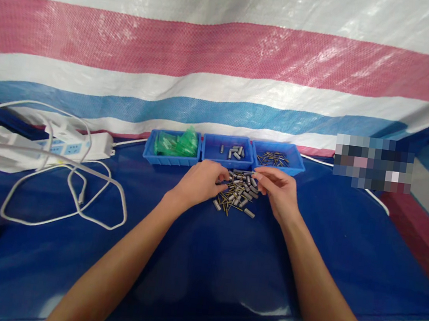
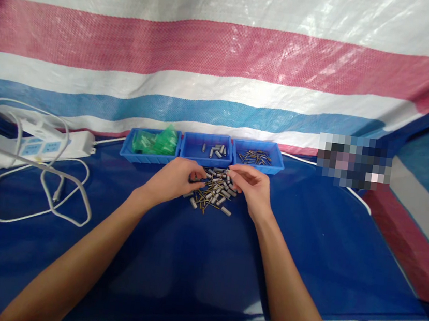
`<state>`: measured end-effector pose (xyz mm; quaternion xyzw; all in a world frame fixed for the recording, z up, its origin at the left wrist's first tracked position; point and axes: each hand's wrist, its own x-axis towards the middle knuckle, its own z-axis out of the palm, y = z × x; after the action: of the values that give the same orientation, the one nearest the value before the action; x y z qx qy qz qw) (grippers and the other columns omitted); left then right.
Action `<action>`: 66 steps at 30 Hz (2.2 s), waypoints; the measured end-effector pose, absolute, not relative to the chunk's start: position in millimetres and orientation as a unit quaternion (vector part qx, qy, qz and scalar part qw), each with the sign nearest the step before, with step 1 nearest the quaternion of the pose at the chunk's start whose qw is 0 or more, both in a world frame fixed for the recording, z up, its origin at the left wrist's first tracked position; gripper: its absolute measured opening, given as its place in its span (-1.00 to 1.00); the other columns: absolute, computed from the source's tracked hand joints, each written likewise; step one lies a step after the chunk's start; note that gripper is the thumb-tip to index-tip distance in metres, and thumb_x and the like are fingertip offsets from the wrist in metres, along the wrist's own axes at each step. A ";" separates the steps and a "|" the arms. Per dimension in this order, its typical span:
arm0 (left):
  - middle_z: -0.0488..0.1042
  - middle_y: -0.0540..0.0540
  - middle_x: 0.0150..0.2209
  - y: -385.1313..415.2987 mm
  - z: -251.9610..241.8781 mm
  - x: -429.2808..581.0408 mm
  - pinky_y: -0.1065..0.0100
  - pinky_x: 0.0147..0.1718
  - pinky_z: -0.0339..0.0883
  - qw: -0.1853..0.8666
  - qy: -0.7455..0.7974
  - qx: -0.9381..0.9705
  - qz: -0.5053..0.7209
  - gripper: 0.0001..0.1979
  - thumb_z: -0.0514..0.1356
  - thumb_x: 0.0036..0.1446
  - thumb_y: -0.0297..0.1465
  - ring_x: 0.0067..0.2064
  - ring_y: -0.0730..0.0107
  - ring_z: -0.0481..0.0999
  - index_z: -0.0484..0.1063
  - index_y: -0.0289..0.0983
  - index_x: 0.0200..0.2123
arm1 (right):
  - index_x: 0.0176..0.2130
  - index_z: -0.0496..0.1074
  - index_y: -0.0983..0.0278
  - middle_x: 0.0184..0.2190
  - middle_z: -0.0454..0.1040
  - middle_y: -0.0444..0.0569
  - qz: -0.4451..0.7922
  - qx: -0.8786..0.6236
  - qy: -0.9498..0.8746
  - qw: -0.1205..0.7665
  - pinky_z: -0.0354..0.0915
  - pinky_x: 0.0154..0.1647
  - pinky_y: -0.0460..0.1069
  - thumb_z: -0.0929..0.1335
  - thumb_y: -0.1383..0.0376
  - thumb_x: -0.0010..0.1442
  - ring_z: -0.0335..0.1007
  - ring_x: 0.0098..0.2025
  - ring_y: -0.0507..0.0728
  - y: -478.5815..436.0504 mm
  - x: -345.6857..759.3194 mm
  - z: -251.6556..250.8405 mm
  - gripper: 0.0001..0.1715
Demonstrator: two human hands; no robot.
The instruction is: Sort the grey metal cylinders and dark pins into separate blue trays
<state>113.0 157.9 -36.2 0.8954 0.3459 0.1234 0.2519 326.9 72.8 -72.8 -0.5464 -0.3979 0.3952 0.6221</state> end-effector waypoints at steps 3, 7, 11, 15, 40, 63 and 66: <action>0.67 -0.09 -0.25 157.3 -40.3 113.6 0.32 -0.23 0.42 0.245 0.344 0.899 0.116 -0.77 0.37 0.13 -0.45 -0.24 0.23 0.62 0.65 -0.20 -0.11 | -0.26 0.67 0.18 -0.44 0.61 -0.11 0.359 -0.556 -0.387 0.642 0.17 -0.59 -0.06 0.61 0.14 0.00 0.29 -0.56 0.01 73.5 329.5 -71.1 -0.72; 0.65 -0.10 -0.23 155.8 -44.7 115.8 0.33 -0.25 0.41 0.227 0.343 0.906 0.103 -0.76 0.35 0.12 -0.49 -0.22 0.21 0.61 0.62 -0.20 -0.12 | -0.24 0.66 0.17 -0.38 0.64 -0.09 0.311 -0.562 -0.381 0.665 0.22 -0.57 -0.03 0.60 0.15 0.03 0.32 -0.55 0.02 74.9 330.6 -71.0 -0.73; 0.63 -0.10 -0.24 153.5 -48.7 118.8 0.32 -0.28 0.37 0.209 0.334 0.914 0.097 -0.82 0.32 0.12 -0.52 -0.23 0.20 0.60 0.59 -0.20 -0.20 | -0.15 0.66 0.17 -0.19 0.69 -0.03 0.280 -0.573 -0.391 0.664 0.22 -0.58 -0.03 0.57 0.14 0.08 0.32 -0.56 0.00 75.6 333.2 -74.3 -0.68; 0.62 -0.08 -0.27 150.8 -50.9 121.8 0.34 -0.35 0.29 0.212 0.330 0.914 0.103 -0.83 0.25 0.13 -0.56 -0.26 0.22 0.59 0.55 -0.19 -0.26 | -0.05 0.64 0.16 -0.02 0.66 0.00 0.265 -0.594 -0.420 0.633 0.22 -0.59 -0.03 0.54 0.13 0.14 0.31 -0.56 -0.01 74.8 335.3 -77.0 -0.62; 0.69 -0.14 -0.27 157.7 -30.6 122.9 0.34 -0.18 0.53 0.548 0.328 0.704 0.311 -0.78 0.36 0.16 -0.28 -0.24 0.29 0.66 0.64 -0.34 -0.25 | -0.17 0.64 0.20 -0.29 0.67 -0.04 0.363 -0.559 -0.444 0.598 0.28 -0.56 -0.05 0.52 0.10 0.16 0.32 -0.55 0.01 72.0 320.5 -70.1 -0.72; 0.65 -0.09 -0.37 157.0 -29.6 123.4 0.37 -0.27 0.55 0.617 0.311 0.656 0.304 -0.80 0.40 0.14 -0.29 -0.33 0.36 0.65 0.60 -0.32 -0.26 | -0.01 0.58 0.17 -0.29 0.68 -0.04 0.466 -0.510 -0.445 0.570 0.32 -0.55 -0.07 0.61 0.12 0.05 0.38 -0.52 0.01 70.0 316.1 -78.7 -0.48; 0.68 -0.10 -0.33 157.6 -29.3 122.1 0.35 -0.21 0.57 0.623 0.304 0.657 0.295 -0.81 0.42 0.10 -0.33 -0.28 0.32 0.68 0.59 -0.31 -0.25 | -0.02 0.58 0.17 -0.30 0.68 -0.04 0.467 -0.511 -0.438 0.574 0.32 -0.54 -0.08 0.62 0.13 0.05 0.38 -0.51 0.01 70.3 316.4 -78.9 -0.49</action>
<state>122.1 157.6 -29.3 0.6575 0.3044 0.2955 0.6227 316.4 70.3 -78.9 -0.5108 -0.4379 0.4666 0.5740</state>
